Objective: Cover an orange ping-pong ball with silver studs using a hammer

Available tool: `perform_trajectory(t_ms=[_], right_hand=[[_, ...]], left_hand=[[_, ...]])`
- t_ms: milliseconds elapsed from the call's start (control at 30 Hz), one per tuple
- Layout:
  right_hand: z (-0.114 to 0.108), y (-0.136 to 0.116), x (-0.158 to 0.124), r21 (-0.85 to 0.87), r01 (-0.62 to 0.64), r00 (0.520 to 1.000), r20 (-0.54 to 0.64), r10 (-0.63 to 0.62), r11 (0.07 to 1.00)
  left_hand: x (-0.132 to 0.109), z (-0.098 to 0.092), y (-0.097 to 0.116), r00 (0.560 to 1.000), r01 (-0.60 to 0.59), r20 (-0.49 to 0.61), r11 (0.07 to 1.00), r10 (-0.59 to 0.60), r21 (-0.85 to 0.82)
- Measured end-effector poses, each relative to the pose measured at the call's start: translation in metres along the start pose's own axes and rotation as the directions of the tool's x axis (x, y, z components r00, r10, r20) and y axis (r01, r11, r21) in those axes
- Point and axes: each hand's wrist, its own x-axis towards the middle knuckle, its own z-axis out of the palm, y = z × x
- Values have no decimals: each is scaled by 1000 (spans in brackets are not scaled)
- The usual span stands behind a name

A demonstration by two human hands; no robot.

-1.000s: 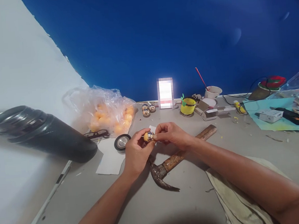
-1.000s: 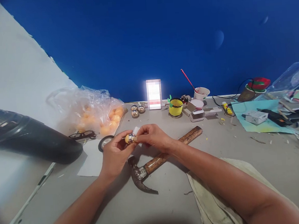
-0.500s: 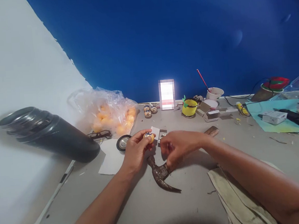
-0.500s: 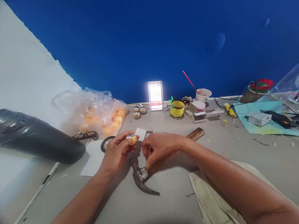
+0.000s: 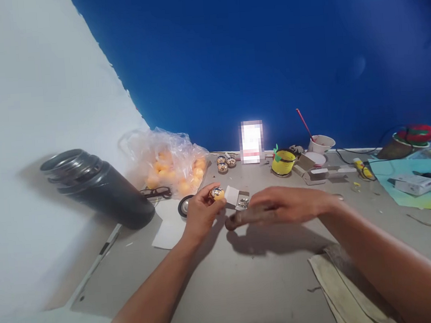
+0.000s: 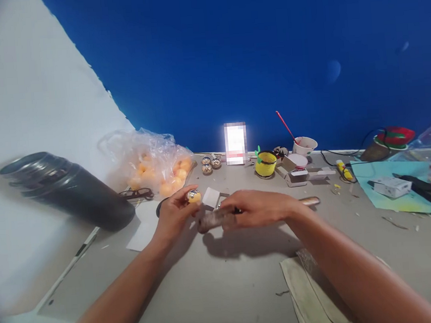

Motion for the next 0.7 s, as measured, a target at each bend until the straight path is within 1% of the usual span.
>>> perform_trajectory(t_ms=[67,133,167,233,300,400,467,533,600,700], right_hand=[[-6,-8,-5,60,24,985,-172,-13,998],[-1,-13,-2,44,-1,935,-355,16,999],[3,-15,0,19,-32,905,-423,37,999],[12,-15,7,-42,-107,865,-496,72,993],[18,-13,13,-94,-154,853,-516,84,984],[19,-12,14,-153,-185,839,-538,75,971],[19,-14,13,-199,-209,841,-536,73,957],[18,-16,13,-238,-250,853,-513,97,939],[17,-18,12,-247,-283,849,-514,122,927],[16,-19,11,-212,-273,820,-562,111,938]], left_hand=[[0,0,-1,999,-8,40,1000,8,9],[-1,0,-1,996,-23,89,1000,21,18],[-2,0,0,994,-32,108,999,29,28],[-5,2,2,991,-44,126,997,35,64],[-8,3,3,991,-43,134,993,28,113],[-9,5,4,989,-49,147,983,23,176],[-10,5,5,988,-55,154,978,24,203],[-10,6,5,986,-58,168,974,21,220],[-10,5,5,984,-63,176,970,21,234],[-10,4,5,986,-69,163,968,30,242]])
